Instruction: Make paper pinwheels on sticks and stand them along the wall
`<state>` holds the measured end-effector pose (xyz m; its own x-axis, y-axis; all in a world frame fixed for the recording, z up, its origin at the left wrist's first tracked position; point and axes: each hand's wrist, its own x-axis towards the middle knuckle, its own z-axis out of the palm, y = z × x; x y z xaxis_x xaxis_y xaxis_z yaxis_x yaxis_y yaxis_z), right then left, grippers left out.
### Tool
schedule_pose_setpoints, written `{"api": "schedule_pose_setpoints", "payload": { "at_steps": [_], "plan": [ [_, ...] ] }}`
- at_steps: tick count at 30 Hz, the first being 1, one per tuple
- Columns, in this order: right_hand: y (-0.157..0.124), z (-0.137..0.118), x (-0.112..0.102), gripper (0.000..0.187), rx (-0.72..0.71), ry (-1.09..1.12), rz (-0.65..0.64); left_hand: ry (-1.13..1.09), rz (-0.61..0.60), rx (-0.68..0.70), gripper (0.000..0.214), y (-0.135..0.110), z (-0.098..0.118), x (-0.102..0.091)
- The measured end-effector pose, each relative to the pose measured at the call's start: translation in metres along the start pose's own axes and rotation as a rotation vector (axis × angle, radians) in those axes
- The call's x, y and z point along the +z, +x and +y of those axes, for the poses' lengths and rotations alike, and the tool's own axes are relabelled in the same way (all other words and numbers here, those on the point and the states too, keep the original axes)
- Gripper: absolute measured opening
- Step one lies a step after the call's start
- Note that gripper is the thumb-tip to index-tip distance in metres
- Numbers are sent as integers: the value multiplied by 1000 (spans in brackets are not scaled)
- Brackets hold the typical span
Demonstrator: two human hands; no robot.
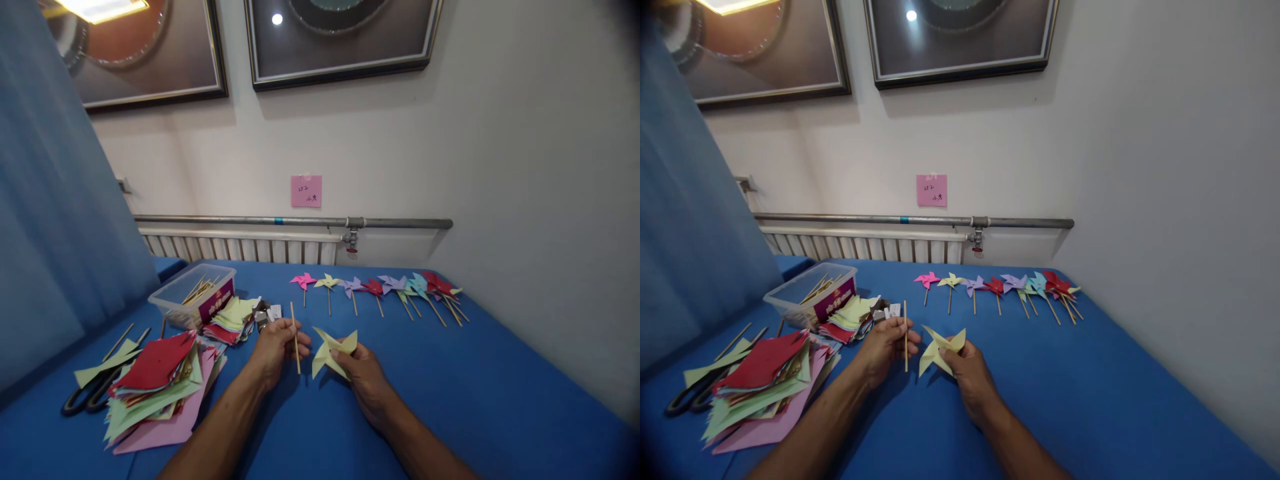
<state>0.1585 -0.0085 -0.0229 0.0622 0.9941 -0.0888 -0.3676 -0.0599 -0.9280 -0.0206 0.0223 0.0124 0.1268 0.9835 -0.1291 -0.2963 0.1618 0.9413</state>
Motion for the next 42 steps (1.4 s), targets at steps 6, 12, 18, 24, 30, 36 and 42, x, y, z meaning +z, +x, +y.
{"api": "schedule_pose_setpoints", "payload": {
  "at_steps": [6,12,18,24,30,36,42],
  "plan": [
    [0,1,0,41,7,23,-3,495,15,125,13,6,-12,-8],
    [-1,-1,1,40,-13,21,1,821,-207,235,15,-3,-19,-6],
    [1,1,1,41,-23,0,32,754,-235,139,11,-8,-10,-2],
    [-1,-2,3,39,-34,-27,36,757,-236,144,12,-8,-11,-2],
    [-1,-3,4,35,-15,-4,47,788,-202,189,13,-6,-14,-5],
    [1,-1,2,36,-22,8,51,789,-226,142,15,-10,-7,-1],
    [3,2,0,38,-12,-11,44,846,-242,132,14,-12,-5,0]
  ]
}}
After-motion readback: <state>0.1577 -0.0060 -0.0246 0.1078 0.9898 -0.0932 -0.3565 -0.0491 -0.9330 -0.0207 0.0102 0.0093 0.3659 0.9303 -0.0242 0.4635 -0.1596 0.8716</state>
